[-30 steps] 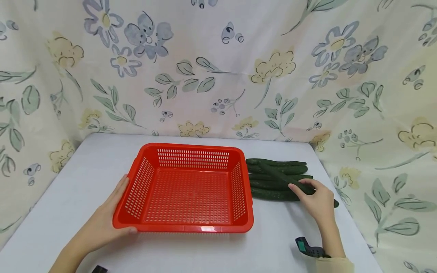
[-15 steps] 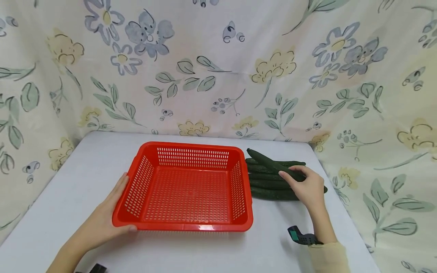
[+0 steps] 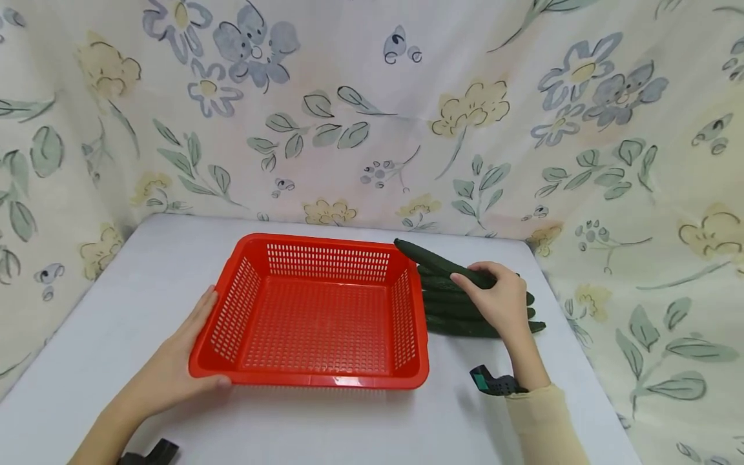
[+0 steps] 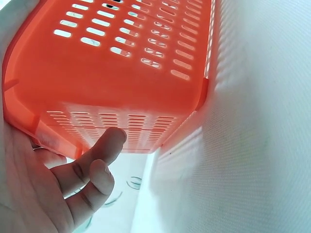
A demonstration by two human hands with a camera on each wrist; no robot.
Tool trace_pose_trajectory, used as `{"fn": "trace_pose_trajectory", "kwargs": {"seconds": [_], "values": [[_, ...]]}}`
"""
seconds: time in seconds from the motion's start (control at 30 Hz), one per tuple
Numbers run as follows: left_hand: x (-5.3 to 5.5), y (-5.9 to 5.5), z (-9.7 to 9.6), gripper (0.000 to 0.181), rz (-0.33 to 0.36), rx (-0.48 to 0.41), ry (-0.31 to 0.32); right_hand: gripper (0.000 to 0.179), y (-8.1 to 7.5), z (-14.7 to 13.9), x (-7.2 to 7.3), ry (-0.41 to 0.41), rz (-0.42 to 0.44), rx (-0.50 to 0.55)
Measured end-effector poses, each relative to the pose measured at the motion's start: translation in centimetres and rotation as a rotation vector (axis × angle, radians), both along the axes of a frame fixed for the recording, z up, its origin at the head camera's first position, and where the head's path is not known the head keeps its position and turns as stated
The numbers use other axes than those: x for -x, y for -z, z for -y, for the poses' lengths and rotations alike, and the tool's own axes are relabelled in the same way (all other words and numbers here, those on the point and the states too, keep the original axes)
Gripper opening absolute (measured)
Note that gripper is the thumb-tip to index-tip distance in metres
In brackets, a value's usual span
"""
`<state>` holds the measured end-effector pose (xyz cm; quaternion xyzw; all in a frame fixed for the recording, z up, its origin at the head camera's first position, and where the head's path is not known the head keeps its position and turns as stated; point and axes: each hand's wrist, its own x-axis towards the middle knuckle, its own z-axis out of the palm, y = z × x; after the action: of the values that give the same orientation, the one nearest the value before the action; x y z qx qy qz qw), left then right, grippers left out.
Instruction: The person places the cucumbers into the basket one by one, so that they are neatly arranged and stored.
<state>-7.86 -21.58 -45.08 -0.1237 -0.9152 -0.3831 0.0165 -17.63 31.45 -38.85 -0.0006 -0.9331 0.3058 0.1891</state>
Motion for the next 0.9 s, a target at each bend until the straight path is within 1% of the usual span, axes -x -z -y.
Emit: {"fn": "trace_pose_trajectory", "kwargs": {"seconds": [0.13, 0.27, 0.47, 0.73, 0.9], "values": [[0.0, -0.2, 0.3, 0.141, 0.007, 0.002, -0.005, 0.048, -0.7, 1.3, 0.9, -0.031, -0.017, 0.008], [0.1, -0.3, 0.3, 0.140, 0.013, -0.009, -0.003, 0.047, -1.8, 2.2, 1.7, -0.054, -0.042, 0.015], [0.5, -0.3, -0.1, 0.139, 0.016, -0.021, 0.008, 0.044, -3.4, 3.4, 2.4, -0.084, -0.074, 0.001], [0.4, -0.3, 0.0, 0.140, 0.039, -0.014, 0.006, 0.043, -4.0, 5.7, 3.2, -0.147, -0.088, 0.004], [0.4, -0.2, 0.0, 0.140, 0.037, -0.016, 0.007, 0.043, -4.5, 6.9, 3.8, -0.187, -0.072, 0.011]]}}
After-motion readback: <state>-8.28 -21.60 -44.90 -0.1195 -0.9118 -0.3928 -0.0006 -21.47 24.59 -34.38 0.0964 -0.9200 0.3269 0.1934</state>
